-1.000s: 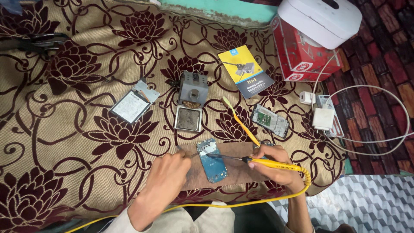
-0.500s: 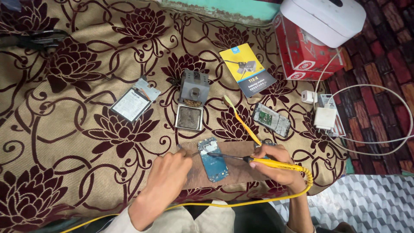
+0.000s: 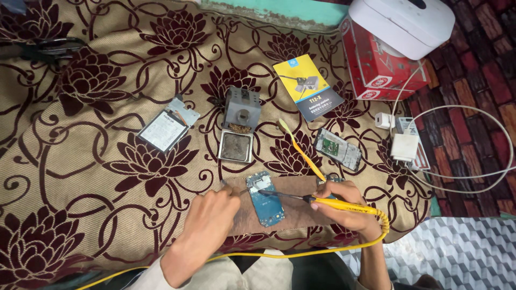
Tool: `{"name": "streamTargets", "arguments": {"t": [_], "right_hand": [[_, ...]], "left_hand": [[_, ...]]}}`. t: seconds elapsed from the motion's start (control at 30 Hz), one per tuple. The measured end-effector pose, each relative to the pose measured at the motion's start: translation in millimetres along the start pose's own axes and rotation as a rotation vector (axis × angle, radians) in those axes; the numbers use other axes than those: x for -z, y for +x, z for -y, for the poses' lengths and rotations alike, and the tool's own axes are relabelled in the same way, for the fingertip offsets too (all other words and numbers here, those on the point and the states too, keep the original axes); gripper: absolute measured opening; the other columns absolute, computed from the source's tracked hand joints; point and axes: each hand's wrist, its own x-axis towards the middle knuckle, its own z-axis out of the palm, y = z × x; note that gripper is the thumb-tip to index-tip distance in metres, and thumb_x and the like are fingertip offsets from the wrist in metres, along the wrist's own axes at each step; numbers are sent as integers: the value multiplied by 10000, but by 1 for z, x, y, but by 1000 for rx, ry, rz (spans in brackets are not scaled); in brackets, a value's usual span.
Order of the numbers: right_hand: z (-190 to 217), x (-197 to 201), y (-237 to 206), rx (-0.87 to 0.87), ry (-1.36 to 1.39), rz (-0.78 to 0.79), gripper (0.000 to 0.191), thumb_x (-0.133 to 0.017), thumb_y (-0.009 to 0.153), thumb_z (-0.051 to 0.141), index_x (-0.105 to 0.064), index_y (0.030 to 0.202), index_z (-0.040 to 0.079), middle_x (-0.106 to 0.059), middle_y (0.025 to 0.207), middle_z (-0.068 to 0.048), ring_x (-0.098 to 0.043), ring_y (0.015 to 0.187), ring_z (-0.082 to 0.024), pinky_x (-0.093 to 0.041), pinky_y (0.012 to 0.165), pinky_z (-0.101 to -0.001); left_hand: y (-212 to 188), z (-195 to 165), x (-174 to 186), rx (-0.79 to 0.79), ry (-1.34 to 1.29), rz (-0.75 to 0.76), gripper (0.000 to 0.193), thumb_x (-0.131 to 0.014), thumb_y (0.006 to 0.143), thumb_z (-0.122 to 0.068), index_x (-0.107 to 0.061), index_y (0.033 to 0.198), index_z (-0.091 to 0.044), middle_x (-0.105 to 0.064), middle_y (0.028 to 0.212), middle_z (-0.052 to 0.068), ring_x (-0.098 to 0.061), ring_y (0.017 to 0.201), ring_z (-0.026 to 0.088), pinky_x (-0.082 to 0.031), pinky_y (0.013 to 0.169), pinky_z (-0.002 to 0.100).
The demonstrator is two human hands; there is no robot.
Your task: The person uses a soldering iron to apply heat to a small blue circuit board held in their left hand. They repeatedly touch the tip of the iron to different points on the board's surface while working over a patterned cloth.
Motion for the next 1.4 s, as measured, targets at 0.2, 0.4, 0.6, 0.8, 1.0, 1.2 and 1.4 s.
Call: {"name": "streamTargets", "arguments": {"t": [0.2,0.4,0.6,0.8,1.0,1.2,1.4], "right_hand": [[2,2,1,-7,-13,24,219,-822,750,122,-623,741,31,-696,670,-93,-682,569,-225,-471,552,-329],[8,0,3,143,4,12,196,-794,787,114,-622,819,25,-730,787,-112,-742,705,-244,-534,623,-329],[15,-3,0,91,-63,-64,221,-823,743,113,-615,730,37,-644,639,-78,-615,519,-199,-424,520,-316],[12,-4,-1,-30,25,-48,229,-794,740,84,-574,719,21,-654,634,-62,-613,510,-157,-431,504,-299],[8,-4,-2,-1,29,-43,217,-779,743,87,-573,729,20,-683,665,-66,-653,548,-145,-455,519,-287],[9,-7,-1,-36,76,-73,213,-769,764,83,-569,730,18,-696,676,-69,-699,588,-161,-497,551,-284],[7,-9,0,16,-56,-98,205,-786,741,102,-596,725,27,-667,653,-58,-673,546,-159,-485,524,-280]], "left_hand": [[1,1,-4,2,9,11,147,-697,709,-48,-647,848,-48,-654,894,147,-659,821,349,-525,667,492],[1,1,-3,5,13,25,124,-685,729,-42,-651,848,-47,-657,897,150,-661,829,350,-533,676,490],[2,1,-3,3,4,31,121,-680,732,-35,-646,847,-44,-655,907,150,-658,830,347,-531,678,490],[0,2,-6,-6,-9,-7,124,-684,722,-51,-639,837,-58,-649,888,142,-650,838,351,-521,677,500],[2,3,-7,-2,0,19,119,-683,727,-62,-637,836,-63,-651,864,136,-653,839,350,-523,676,499],[6,3,3,42,-12,83,266,-724,688,-69,-669,945,-26,-680,911,153,-690,848,354,-548,658,494],[10,2,16,58,-7,83,273,-722,696,-29,-683,965,-11,-703,913,157,-710,810,356,-568,642,478]]}}
